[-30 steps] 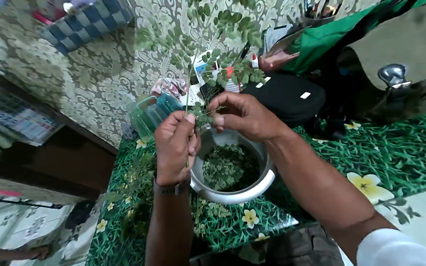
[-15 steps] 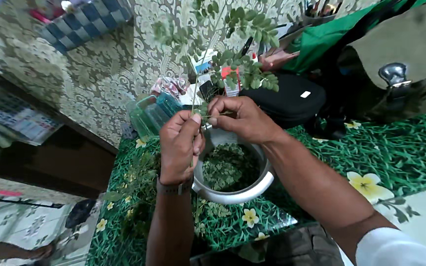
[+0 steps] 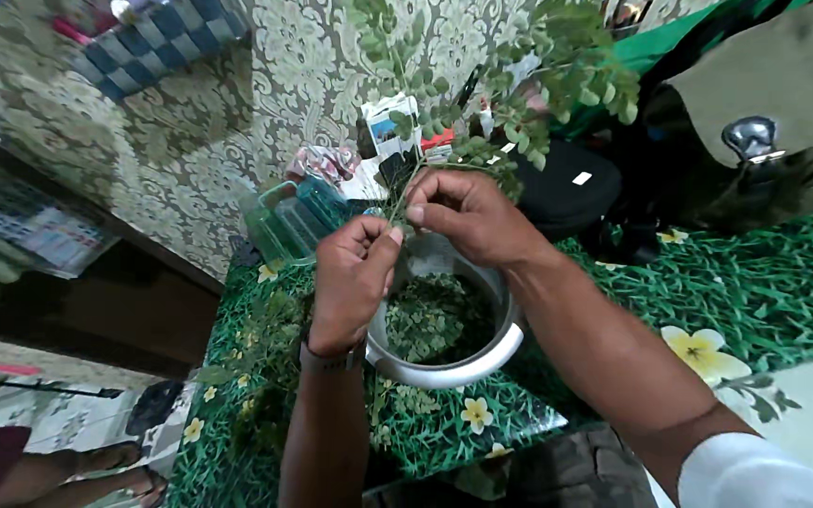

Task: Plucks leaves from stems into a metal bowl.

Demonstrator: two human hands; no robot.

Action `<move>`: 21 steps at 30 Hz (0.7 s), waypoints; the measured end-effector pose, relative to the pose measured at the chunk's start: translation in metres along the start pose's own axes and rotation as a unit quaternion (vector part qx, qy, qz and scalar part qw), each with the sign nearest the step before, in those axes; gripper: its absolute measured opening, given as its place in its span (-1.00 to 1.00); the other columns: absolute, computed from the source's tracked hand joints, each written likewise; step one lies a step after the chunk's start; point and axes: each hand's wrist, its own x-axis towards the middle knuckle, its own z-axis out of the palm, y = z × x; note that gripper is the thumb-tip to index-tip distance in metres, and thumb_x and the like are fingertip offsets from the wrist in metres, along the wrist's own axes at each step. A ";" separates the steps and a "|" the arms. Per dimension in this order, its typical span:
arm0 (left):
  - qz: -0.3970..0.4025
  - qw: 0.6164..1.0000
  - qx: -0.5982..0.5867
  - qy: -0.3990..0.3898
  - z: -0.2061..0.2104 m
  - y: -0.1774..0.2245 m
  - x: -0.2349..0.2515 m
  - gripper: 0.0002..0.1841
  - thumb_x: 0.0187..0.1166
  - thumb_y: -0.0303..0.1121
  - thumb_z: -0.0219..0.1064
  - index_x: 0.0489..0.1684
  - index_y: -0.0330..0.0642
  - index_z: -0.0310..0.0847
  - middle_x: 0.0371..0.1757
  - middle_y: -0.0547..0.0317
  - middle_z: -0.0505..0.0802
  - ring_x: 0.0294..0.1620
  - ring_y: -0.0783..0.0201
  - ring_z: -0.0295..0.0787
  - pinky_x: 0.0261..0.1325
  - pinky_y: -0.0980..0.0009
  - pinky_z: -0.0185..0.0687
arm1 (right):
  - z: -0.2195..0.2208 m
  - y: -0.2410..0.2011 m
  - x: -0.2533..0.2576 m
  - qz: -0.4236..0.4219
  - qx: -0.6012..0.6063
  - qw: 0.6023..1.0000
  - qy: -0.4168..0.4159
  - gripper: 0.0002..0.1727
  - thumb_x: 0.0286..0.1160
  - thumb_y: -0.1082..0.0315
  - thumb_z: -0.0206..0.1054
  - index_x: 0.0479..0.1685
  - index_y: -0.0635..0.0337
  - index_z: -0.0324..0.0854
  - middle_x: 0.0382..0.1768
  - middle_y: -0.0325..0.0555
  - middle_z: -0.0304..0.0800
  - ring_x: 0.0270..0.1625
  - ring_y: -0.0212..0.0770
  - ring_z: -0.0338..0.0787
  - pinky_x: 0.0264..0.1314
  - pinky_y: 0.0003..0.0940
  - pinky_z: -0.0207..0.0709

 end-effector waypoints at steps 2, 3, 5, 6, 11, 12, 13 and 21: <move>0.000 1.000 0.005 0.003 0.000 0.000 0.000 -0.90 0.71 -0.42 0.25 -0.22 -0.09 0.65 -0.70 0.33 0.51 -0.80 0.52 0.32 -0.72 0.62 0.37 | -0.002 -0.001 0.000 0.022 0.027 0.999 0.020 -0.87 0.58 0.38 0.25 -0.32 0.08 0.67 -0.17 -0.27 0.70 -0.28 -0.45 0.66 -0.26 -0.52 0.62; 0.002 1.000 0.007 0.006 -0.001 0.000 0.000 -0.90 0.71 -0.42 0.25 -0.23 -0.10 0.65 -0.71 0.32 0.50 -0.81 0.52 0.31 -0.73 0.62 0.36 | -0.004 -0.003 0.000 0.034 0.035 0.999 0.022 -0.88 0.58 0.35 0.27 -0.28 0.08 0.68 -0.15 -0.26 0.72 -0.29 -0.43 0.66 -0.26 -0.50 0.63; 0.004 1.000 0.002 0.009 -0.001 0.001 0.000 -0.89 0.72 -0.42 0.24 -0.24 -0.10 0.65 -0.72 0.32 0.49 -0.82 0.51 0.32 -0.73 0.62 0.36 | -0.008 -0.006 -0.001 0.048 0.018 0.999 -0.003 -0.86 0.55 0.28 0.34 -0.09 0.13 0.70 -0.12 -0.24 0.74 -0.27 -0.42 0.69 -0.23 -0.48 0.66; 0.005 1.000 -0.001 0.010 -0.001 0.001 0.000 -0.89 0.71 -0.42 0.24 -0.24 -0.11 0.65 -0.72 0.32 0.50 -0.82 0.51 0.32 -0.73 0.62 0.36 | -0.008 -0.007 -0.001 0.050 0.000 0.998 -0.023 -0.80 0.51 0.26 0.39 -0.04 0.16 0.70 -0.09 -0.22 0.75 -0.24 -0.42 0.70 -0.20 -0.47 0.67; 0.005 1.000 -0.004 0.008 0.000 0.000 0.000 -0.90 0.71 -0.42 0.26 -0.21 -0.11 0.67 -0.70 0.32 0.53 -0.80 0.52 0.33 -0.72 0.62 0.37 | -0.004 -0.001 0.001 0.001 -0.030 0.999 -0.041 -0.91 0.50 0.45 0.29 -0.33 0.19 0.66 -0.11 -0.18 0.73 -0.17 -0.39 0.72 -0.17 -0.48 0.68; 0.005 1.000 -0.004 0.006 0.000 0.000 0.000 -0.90 0.71 -0.41 0.26 -0.20 -0.11 0.67 -0.70 0.31 0.52 -0.81 0.52 0.33 -0.72 0.62 0.37 | -0.005 0.000 0.000 0.003 -0.023 0.999 -0.034 -0.91 0.51 0.45 0.28 -0.33 0.19 0.66 -0.12 -0.19 0.73 -0.19 -0.39 0.71 -0.19 -0.47 0.68; 0.006 1.000 -0.005 0.006 0.000 0.000 -0.001 -0.90 0.72 -0.41 0.25 -0.20 -0.11 0.67 -0.70 0.30 0.52 -0.81 0.51 0.32 -0.73 0.61 0.36 | -0.007 0.000 0.000 0.010 -0.011 1.000 -0.027 -0.91 0.53 0.43 0.28 -0.30 0.17 0.66 -0.14 -0.20 0.73 -0.22 -0.39 0.71 -0.21 -0.45 0.67; 0.003 0.999 0.034 0.001 0.003 0.002 0.000 -0.92 0.68 -0.45 0.30 -0.19 -0.14 0.71 -0.67 0.31 0.58 -0.78 0.52 0.37 -0.70 0.63 0.39 | -0.003 -0.003 0.000 0.025 -0.003 0.998 -0.051 -0.92 0.52 0.39 0.30 -0.22 0.18 0.68 -0.04 -0.19 0.72 -0.14 -0.41 0.72 -0.15 -0.48 0.68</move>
